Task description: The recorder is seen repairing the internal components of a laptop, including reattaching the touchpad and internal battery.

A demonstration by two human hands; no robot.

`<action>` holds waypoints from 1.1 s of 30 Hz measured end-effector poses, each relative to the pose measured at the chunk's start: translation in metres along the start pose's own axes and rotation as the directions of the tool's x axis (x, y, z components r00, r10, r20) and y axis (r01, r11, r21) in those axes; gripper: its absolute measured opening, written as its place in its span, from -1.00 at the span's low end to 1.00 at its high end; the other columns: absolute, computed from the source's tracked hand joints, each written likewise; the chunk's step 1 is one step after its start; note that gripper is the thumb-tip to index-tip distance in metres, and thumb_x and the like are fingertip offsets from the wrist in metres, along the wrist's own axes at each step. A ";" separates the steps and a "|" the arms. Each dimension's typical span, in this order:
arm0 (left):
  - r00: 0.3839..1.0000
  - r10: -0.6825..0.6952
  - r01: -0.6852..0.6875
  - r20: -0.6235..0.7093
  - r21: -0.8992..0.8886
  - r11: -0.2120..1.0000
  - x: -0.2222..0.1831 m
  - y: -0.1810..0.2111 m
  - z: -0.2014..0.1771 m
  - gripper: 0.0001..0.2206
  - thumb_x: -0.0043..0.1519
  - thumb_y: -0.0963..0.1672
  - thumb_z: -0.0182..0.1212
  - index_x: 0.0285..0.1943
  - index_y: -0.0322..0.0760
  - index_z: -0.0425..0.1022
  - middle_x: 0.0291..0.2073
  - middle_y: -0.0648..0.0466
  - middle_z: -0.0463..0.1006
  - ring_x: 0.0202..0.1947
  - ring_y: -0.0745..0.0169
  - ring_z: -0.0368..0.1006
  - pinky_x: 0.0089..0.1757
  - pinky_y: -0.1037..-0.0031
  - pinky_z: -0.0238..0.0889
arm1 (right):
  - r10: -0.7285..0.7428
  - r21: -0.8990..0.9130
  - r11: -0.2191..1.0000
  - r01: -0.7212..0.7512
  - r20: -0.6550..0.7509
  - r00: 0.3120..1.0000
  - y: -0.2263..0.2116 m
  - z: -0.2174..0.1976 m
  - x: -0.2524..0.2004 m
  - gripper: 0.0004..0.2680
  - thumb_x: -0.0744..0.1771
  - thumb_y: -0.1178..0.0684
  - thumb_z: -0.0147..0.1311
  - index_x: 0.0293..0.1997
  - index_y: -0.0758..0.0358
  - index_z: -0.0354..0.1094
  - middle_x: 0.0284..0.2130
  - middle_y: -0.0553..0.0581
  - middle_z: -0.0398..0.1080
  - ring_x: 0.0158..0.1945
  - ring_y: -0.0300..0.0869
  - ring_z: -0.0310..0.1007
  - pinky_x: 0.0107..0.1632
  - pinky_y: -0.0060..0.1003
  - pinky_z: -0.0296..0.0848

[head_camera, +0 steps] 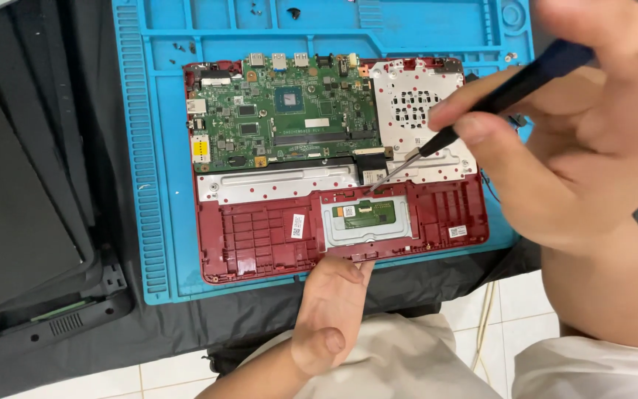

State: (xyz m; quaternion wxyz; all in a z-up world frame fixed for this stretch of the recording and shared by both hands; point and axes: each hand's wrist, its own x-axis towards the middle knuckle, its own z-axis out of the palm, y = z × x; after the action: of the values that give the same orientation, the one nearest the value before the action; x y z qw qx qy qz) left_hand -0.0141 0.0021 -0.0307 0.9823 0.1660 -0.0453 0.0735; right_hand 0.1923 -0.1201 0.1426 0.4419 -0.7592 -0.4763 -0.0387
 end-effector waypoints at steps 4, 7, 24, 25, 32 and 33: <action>0.999 -0.031 0.032 -0.042 0.023 0.999 0.001 0.001 -0.002 -0.32 0.03 -0.08 0.56 0.33 -0.28 0.34 0.33 0.04 0.33 0.49 0.08 0.08 0.49 0.15 -0.31 | -0.012 -0.106 0.994 0.011 -0.007 1.000 0.000 -0.003 -0.008 -0.51 0.43 0.39 0.02 0.52 0.40 -0.20 0.26 0.62 0.31 -0.09 0.11 0.64 0.02 -0.16 0.58; 0.998 -0.053 0.052 0.016 0.047 0.998 -0.004 -0.003 -0.013 -0.30 0.06 -0.11 0.57 0.39 -0.30 0.34 0.29 0.04 0.38 0.45 0.08 0.12 0.45 0.22 -0.28 | 0.078 0.107 0.992 -0.066 -0.106 0.991 -0.005 -0.001 -0.004 -0.59 0.41 0.31 0.05 0.31 0.59 -0.21 -0.10 0.39 0.46 -0.07 0.01 0.61 0.03 -0.22 0.64; 0.990 -0.109 0.117 -0.084 0.092 0.989 -0.005 0.018 0.026 -0.57 0.20 -0.06 0.38 0.17 -0.37 0.48 0.59 -0.01 0.07 0.68 -0.12 -0.18 0.53 -0.07 -0.42 | 0.197 0.096 0.978 -0.185 -0.135 0.971 0.019 -0.020 -0.043 -0.87 0.49 0.18 -0.03 -0.04 0.52 0.34 -0.11 0.40 0.47 -0.14 -0.03 0.57 0.05 -0.26 0.56; 0.990 -0.110 0.118 -0.086 0.093 0.989 -0.001 0.016 0.029 -0.57 0.20 -0.06 0.38 0.17 -0.37 0.48 0.59 -0.01 0.07 0.68 -0.12 -0.18 0.53 -0.07 -0.42 | 0.199 0.098 0.978 -0.186 -0.135 0.971 0.015 -0.014 -0.040 -0.87 0.49 0.18 -0.03 -0.04 0.52 0.34 -0.11 0.40 0.47 -0.14 -0.03 0.57 0.05 -0.26 0.56; 1.000 -0.005 0.005 0.001 -0.035 0.999 -0.001 -0.007 0.005 -0.66 0.25 -0.07 0.37 0.15 -0.29 0.54 0.50 -0.03 0.23 0.64 -0.05 -0.12 0.52 0.03 -0.51 | 0.212 0.225 0.960 -0.166 -0.197 0.957 0.010 -0.001 -0.035 -0.88 0.50 0.19 0.05 -0.02 0.54 0.33 -0.11 0.35 0.47 -0.12 -0.07 0.57 0.07 -0.28 0.60; 1.000 -0.013 0.015 0.027 -0.060 0.998 0.002 -0.006 0.005 -0.69 0.27 -0.07 0.37 0.14 -0.27 0.56 0.50 -0.03 0.25 0.61 0.01 -0.09 0.49 0.07 -0.49 | 0.214 0.209 0.963 -0.172 -0.198 0.957 0.010 -0.001 -0.039 -0.87 0.52 0.20 0.06 -0.03 0.56 0.33 -0.10 0.37 0.48 -0.14 -0.06 0.57 0.03 -0.30 0.56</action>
State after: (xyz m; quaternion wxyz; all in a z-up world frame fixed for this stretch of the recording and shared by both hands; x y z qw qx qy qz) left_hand -0.0115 -0.0049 -0.0275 0.9867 0.1379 -0.0596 0.0628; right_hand 0.1798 -0.1492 0.1182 0.5633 -0.7479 -0.3497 -0.0329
